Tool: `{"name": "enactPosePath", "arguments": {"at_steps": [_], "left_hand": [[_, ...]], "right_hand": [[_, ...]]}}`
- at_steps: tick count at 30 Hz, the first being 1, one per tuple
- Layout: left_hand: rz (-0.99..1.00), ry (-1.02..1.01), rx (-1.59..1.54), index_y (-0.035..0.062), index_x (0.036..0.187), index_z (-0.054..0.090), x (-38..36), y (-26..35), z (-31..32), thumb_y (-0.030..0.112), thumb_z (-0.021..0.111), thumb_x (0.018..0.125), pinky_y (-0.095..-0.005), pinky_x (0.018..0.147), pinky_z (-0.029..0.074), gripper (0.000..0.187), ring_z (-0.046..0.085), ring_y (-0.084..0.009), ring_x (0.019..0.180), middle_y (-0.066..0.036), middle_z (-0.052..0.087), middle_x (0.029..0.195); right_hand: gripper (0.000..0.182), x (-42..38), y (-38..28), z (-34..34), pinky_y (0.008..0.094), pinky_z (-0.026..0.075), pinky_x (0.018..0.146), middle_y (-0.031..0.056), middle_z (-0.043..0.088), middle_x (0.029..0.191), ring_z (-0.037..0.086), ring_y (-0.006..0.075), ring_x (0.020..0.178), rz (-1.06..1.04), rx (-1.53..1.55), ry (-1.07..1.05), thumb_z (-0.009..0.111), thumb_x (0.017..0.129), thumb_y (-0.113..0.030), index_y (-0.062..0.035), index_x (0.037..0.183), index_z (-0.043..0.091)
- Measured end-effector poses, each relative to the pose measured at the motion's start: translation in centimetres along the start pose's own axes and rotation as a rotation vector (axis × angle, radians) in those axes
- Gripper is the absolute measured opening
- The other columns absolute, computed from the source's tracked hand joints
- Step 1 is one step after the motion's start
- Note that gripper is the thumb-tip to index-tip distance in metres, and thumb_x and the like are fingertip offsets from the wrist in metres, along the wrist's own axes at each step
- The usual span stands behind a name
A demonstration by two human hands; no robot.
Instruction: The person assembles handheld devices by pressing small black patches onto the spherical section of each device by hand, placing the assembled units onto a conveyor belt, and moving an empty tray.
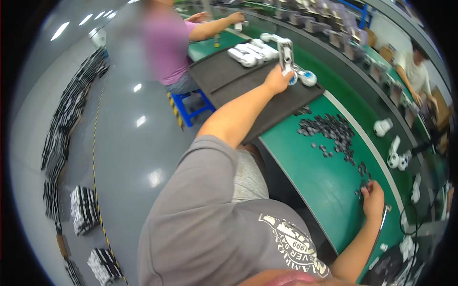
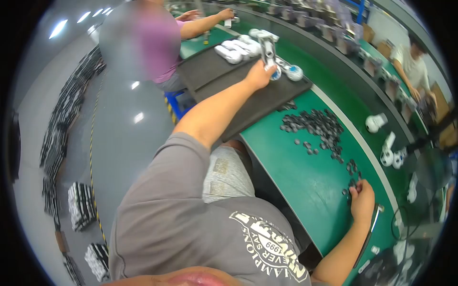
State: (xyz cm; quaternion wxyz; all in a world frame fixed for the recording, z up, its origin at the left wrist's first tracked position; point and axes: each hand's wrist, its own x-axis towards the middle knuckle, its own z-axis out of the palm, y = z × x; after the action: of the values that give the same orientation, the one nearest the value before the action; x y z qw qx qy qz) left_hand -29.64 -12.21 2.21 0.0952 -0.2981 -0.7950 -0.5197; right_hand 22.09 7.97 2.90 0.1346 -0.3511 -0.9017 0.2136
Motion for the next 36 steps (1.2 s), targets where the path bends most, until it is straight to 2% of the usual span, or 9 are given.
{"name": "enactPosePath", "arguments": {"at_steps": [3, 5, 12, 15, 17, 19, 26, 35, 36], "left_hand": [[-0.022, -0.136, -0.384, 0.0003, 0.117, 0.06, 0.1, 3.1, 6.4, 0.029, 0.063, 0.098, -0.0452, 0.087, 0.056, 0.035, 0.072, -0.0344, 0.096, -0.019, 0.072, 0.109], [-0.289, -0.388, -1.054, 0.0028, 0.117, 0.059, -5.6, 12.4, 7.2, 0.025, 0.053, 0.104, -0.0377, 0.078, 0.059, 0.026, 0.071, -0.0237, 0.093, -0.011, 0.07, 0.105], [-0.568, -0.925, -1.354, 0.0069, 0.119, 0.053, -16.6, 21.9, 13.5, 0.027, 0.065, 0.1, -0.0381, 0.074, 0.063, 0.03, 0.07, -0.0201, 0.089, -0.008, 0.067, 0.102], [-0.568, -0.913, -1.362, 0.007, 0.121, 0.052, -20.2, 21.8, 15.1, 0.024, 0.069, 0.098, -0.0371, 0.075, 0.063, 0.033, 0.07, -0.0203, 0.09, -0.008, 0.067, 0.104], [-0.584, -0.911, -1.364, 0.0071, 0.123, 0.052, -20.6, 21.2, 16.8, 0.022, 0.071, 0.097, -0.0366, 0.075, 0.063, 0.035, 0.07, -0.0204, 0.091, -0.008, 0.067, 0.105], [-0.627, -1.077, -1.251, 0.0069, 0.125, 0.051, -20.1, 19.5, 18.0, 0.019, 0.073, 0.096, -0.0355, 0.076, 0.062, 0.039, 0.07, -0.0208, 0.093, -0.008, 0.067, 0.106], [-0.517, -1.149, -1.239, 0.0058, 0.13, 0.049, -19.5, 19.8, 17.2, 0.017, 0.077, 0.094, -0.0344, 0.078, 0.062, 0.047, 0.069, -0.0193, 0.095, -0.007, 0.067, 0.109], [-0.33, -1.163, -1.226, 0.003, 0.13, 0.052, -20.9, 19.7, 17.4, 0.014, 0.082, 0.089, -0.0357, 0.085, 0.061, 0.052, 0.068, -0.0196, 0.1, -0.009, 0.067, 0.112], [-0.328, -1.169, -1.237, 0.0028, 0.13, 0.053, -21.0, 19.8, 17.4, 0.013, 0.082, 0.088, -0.0361, 0.087, 0.061, 0.052, 0.068, -0.0199, 0.102, -0.009, 0.067, 0.113]], "right_hand": [[0.023, 0.4, 0.7, 0.4, 0.0416, 0.049, 0.073, 0.0179, 0.062, 0.086, 0.061, 0.0326, 0.078, -0.103, -0.087, 0.056, 0.077, 0.083, -0.006, 0.0029, 0.1, 0.064], [0.025, 0.8, 1.1, 0.6, 0.0402, 0.052, 0.077, 0.0184, 0.066, 0.095, 0.065, 0.0321, 0.084, -0.101, -0.042, 0.075, 0.077, 0.084, -0.006, 0.0029, 0.104, 0.066], [0.018, 0.4, -0.6, 0.4, 0.0368, 0.054, 0.076, 0.0147, 0.07, 0.092, 0.068, 0.0272, 0.083, 0.033, 0.084, 0.096, 0.073, 0.089, -0.006, 0.0013, 0.106, 0.068], [0.017, 0.7, -0.8, 0.7, 0.0335, 0.054, 0.072, 0.0127, 0.071, 0.091, 0.068, 0.0227, 0.079, 0.07, 0.178, 0.132, 0.071, 0.093, -0.007, 0.0011, 0.107, 0.067], [0.016, 1.1, 0.0, 1.5, 0.0282, 0.052, 0.067, 0.0104, 0.072, 0.091, 0.067, 0.0168, 0.076, 0.233, 0.52, 0.126, 0.07, 0.096, -0.008, 0.0005, 0.108, 0.066], [0.015, 0.7, 0.5, 2.5, 0.0256, 0.052, 0.065, 0.0092, 0.072, 0.091, 0.067, 0.0138, 0.074, 0.353, 0.706, 0.121, 0.069, 0.097, -0.009, 0.0003, 0.109, 0.065], [0.016, 1.1, 1.4, 1.6, 0.02, 0.051, 0.063, 0.0088, 0.074, 0.098, 0.067, 0.0097, 0.074, 0.274, 1.199, 0.181, 0.069, 0.098, -0.008, -0.002, 0.112, 0.065], [0.015, 0.0, 0.4, 1.2, 0.0222, 0.054, 0.066, 0.0128, 0.075, 0.105, 0.07, 0.0118, 0.082, 0.221, 1.269, 0.259, 0.07, 0.095, -0.003, -0.0008, 0.109, 0.066], [0.015, -0.2, 0.4, 1.4, 0.0237, 0.055, 0.067, 0.0136, 0.075, 0.105, 0.07, 0.014, 0.084, 0.025, 0.988, 0.373, 0.072, 0.092, -0.001, -0.0006, 0.107, 0.066]]}}
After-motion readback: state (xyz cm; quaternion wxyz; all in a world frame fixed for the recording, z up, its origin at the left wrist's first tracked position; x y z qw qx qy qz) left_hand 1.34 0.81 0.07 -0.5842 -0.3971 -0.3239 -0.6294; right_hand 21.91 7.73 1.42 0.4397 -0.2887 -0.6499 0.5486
